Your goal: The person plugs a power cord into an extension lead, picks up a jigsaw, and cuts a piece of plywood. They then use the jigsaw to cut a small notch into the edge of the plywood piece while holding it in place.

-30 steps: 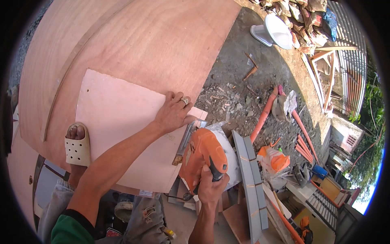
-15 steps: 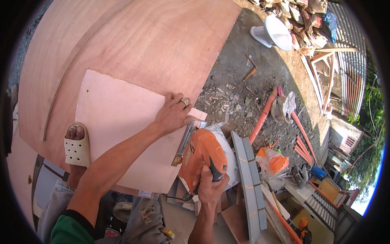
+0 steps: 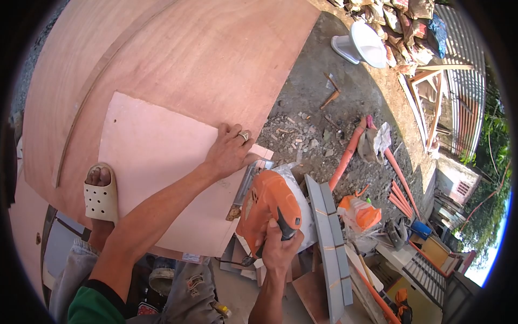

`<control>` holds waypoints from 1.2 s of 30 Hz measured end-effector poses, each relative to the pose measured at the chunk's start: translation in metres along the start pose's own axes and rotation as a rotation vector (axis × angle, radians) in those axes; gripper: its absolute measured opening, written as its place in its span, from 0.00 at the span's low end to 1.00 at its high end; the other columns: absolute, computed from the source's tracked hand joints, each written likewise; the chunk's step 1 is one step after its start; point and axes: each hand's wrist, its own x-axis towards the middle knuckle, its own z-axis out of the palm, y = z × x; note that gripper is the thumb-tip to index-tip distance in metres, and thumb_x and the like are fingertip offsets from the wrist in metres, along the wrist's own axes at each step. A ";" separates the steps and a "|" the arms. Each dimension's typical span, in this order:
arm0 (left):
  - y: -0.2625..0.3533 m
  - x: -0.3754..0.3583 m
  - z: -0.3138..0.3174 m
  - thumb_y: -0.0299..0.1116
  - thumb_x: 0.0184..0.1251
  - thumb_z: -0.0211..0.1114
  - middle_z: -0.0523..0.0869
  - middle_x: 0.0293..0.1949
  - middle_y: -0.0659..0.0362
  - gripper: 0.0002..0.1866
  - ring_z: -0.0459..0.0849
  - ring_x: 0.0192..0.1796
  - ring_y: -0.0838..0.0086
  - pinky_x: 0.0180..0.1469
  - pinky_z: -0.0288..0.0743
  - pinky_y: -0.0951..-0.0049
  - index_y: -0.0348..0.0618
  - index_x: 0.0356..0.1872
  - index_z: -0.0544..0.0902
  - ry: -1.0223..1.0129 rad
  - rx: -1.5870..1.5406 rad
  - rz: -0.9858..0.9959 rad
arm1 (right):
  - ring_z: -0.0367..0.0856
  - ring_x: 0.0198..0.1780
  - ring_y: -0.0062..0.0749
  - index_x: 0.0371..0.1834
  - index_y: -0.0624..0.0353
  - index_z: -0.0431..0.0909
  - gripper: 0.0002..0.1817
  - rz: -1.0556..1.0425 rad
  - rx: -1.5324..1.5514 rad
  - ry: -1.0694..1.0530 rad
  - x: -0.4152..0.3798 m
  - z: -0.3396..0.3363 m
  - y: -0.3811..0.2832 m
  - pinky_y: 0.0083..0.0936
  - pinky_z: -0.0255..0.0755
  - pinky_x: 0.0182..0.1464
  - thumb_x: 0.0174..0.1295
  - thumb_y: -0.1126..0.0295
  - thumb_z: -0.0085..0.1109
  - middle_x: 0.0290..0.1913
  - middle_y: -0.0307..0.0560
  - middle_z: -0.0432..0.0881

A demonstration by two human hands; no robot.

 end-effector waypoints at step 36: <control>0.001 0.001 0.005 0.50 0.63 0.69 0.84 0.44 0.57 0.20 0.75 0.55 0.63 0.61 0.61 0.53 0.40 0.39 0.88 0.126 -0.004 0.006 | 0.75 0.16 0.24 0.44 0.70 0.79 0.15 -0.032 -0.010 -0.025 0.007 -0.001 -0.001 0.21 0.66 0.18 0.69 0.65 0.60 0.26 0.47 0.80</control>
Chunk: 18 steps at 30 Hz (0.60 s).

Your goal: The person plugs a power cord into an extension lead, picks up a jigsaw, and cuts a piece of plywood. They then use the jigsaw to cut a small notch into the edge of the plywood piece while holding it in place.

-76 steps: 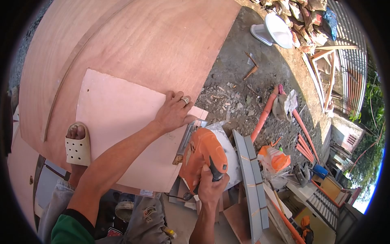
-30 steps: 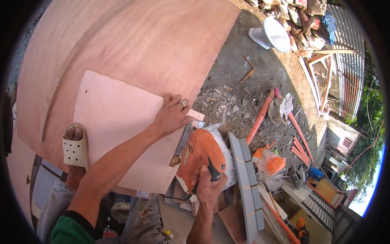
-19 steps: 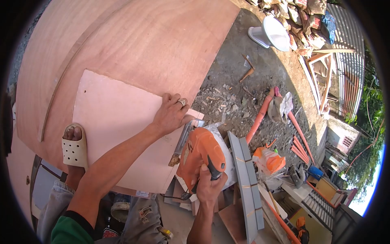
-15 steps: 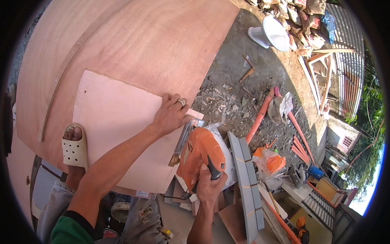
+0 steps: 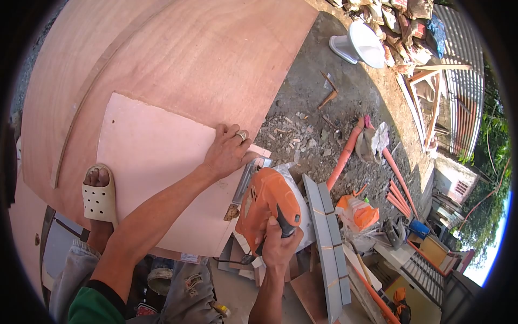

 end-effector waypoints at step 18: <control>0.001 0.001 0.000 0.48 0.62 0.71 0.85 0.43 0.56 0.20 0.76 0.53 0.63 0.60 0.62 0.53 0.39 0.38 0.89 0.040 0.007 -0.008 | 0.74 0.15 0.25 0.43 0.69 0.78 0.15 0.001 -0.007 -0.001 0.003 0.000 0.000 0.21 0.64 0.18 0.69 0.64 0.60 0.23 0.46 0.79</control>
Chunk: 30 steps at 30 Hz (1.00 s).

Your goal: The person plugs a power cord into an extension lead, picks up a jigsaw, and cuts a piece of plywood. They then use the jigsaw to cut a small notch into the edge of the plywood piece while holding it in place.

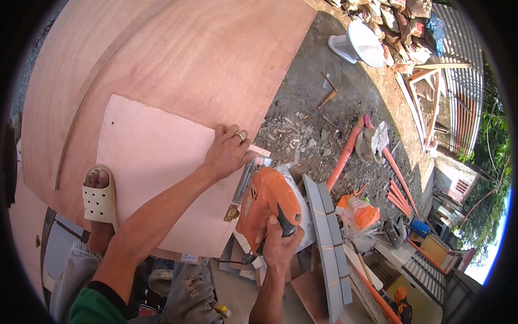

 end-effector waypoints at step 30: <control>0.001 0.002 0.002 0.46 0.64 0.69 0.85 0.40 0.56 0.17 0.77 0.52 0.63 0.59 0.63 0.54 0.40 0.33 0.88 0.008 -0.038 -0.034 | 0.76 0.16 0.26 0.46 0.70 0.79 0.18 -0.048 -0.027 -0.010 0.005 -0.002 -0.001 0.22 0.66 0.18 0.69 0.61 0.62 0.28 0.48 0.82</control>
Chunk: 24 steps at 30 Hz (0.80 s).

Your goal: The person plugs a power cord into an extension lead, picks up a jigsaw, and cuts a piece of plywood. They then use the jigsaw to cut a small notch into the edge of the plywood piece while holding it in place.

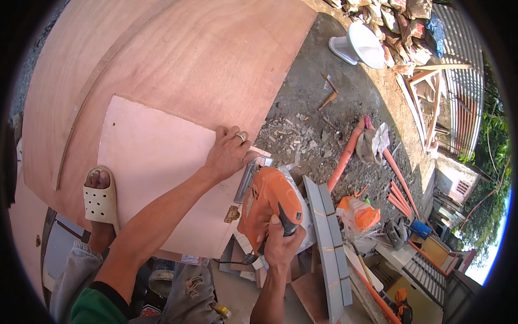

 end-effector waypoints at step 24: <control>0.001 0.001 0.003 0.45 0.64 0.69 0.86 0.39 0.57 0.16 0.77 0.51 0.65 0.57 0.62 0.54 0.42 0.32 0.88 0.042 -0.015 -0.017 | 0.74 0.16 0.24 0.44 0.69 0.78 0.17 0.062 0.021 0.009 0.004 0.002 -0.005 0.20 0.65 0.17 0.68 0.62 0.62 0.25 0.45 0.79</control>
